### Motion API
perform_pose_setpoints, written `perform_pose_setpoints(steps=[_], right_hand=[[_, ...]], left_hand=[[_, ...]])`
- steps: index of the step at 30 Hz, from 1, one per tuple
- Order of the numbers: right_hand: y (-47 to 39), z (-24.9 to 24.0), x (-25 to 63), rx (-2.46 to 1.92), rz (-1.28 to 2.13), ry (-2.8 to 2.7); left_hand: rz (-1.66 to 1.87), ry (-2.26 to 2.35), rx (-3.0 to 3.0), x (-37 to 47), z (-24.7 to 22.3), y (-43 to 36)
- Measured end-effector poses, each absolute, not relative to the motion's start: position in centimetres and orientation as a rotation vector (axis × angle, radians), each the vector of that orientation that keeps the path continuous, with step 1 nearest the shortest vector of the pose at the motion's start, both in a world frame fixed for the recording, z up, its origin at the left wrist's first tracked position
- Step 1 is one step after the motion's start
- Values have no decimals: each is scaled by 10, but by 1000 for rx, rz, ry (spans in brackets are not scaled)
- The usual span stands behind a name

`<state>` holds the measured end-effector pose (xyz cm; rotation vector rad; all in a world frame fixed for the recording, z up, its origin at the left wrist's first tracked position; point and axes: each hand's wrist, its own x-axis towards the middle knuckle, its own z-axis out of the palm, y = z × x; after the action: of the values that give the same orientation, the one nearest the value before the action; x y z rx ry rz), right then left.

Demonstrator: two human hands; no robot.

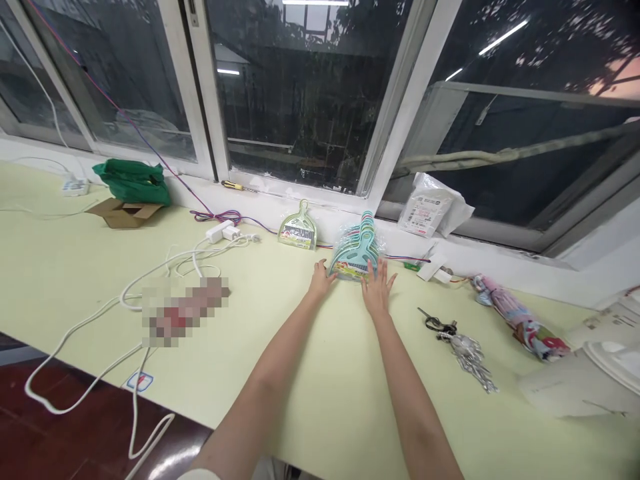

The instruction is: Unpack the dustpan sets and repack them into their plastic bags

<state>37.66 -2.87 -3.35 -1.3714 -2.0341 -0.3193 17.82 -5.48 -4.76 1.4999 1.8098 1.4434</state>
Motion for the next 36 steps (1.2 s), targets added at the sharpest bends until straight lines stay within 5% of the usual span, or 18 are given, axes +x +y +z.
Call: perform_pose_setpoints(steps=[6,12,17,25,32,36], right_hand=[[-69,-18,357,-1190,-379,-2300],[-135,-31,340,-1194,88,-2453],[-180,-37,332,-1010,398,-2668],[-169,-42,326,-1013,365,-2582],[-163,-55,322,-1001,335,-2513],[-162,-56,323,-1007,338,-2500]], left_hand=[[1493,1814,1510,180,-46,-73],[1541,1762,1487,161,-43,-87],[1660,2144,1179,101,-14,-87],[1719,2205,1083,11,36,-51],[1259,1988,1125,-11,40,-21],[1301,1916,1058,-10,33,-40]])
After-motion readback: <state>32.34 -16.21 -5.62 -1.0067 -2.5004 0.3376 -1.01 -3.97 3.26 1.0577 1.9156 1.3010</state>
